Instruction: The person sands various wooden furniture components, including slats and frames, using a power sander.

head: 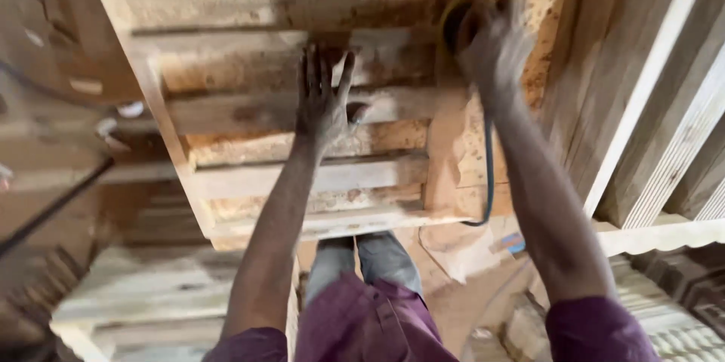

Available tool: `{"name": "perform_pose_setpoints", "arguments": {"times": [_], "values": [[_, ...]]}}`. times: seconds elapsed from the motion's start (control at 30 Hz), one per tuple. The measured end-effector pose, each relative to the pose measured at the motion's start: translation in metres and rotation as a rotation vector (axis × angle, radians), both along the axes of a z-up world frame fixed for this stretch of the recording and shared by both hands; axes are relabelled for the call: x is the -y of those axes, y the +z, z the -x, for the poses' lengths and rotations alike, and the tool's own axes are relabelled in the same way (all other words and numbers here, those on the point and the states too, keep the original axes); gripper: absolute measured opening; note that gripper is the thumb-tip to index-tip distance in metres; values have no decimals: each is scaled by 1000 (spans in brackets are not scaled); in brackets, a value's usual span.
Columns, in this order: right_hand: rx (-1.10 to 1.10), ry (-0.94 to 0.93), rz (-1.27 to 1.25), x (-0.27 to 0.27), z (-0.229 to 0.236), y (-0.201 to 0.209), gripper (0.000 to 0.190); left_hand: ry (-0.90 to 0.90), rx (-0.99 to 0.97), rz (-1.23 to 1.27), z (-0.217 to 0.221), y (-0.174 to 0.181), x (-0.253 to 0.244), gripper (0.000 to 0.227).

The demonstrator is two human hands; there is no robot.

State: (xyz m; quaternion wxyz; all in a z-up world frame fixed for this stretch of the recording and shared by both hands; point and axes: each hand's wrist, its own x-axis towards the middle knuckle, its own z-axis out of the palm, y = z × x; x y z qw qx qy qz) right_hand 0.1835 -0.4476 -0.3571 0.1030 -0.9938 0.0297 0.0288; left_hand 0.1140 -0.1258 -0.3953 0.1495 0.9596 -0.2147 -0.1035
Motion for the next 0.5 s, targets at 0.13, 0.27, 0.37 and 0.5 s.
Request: {"name": "perform_pose_setpoints", "arguments": {"times": [0.13,0.27,0.37,0.5], "values": [[353,108,-16,-18,-24,13,18,15,30,15,4,3,-3,104],[294,196,-82,-29,-21,19,15,14,30,-5,-6,1,-3,106],[294,133,-137,-13,-24,25,10,5,82,15,-5,4,-3,107],[237,52,-76,-12,-20,26,13,13,91,-23,-5,5,-6,103]]}}
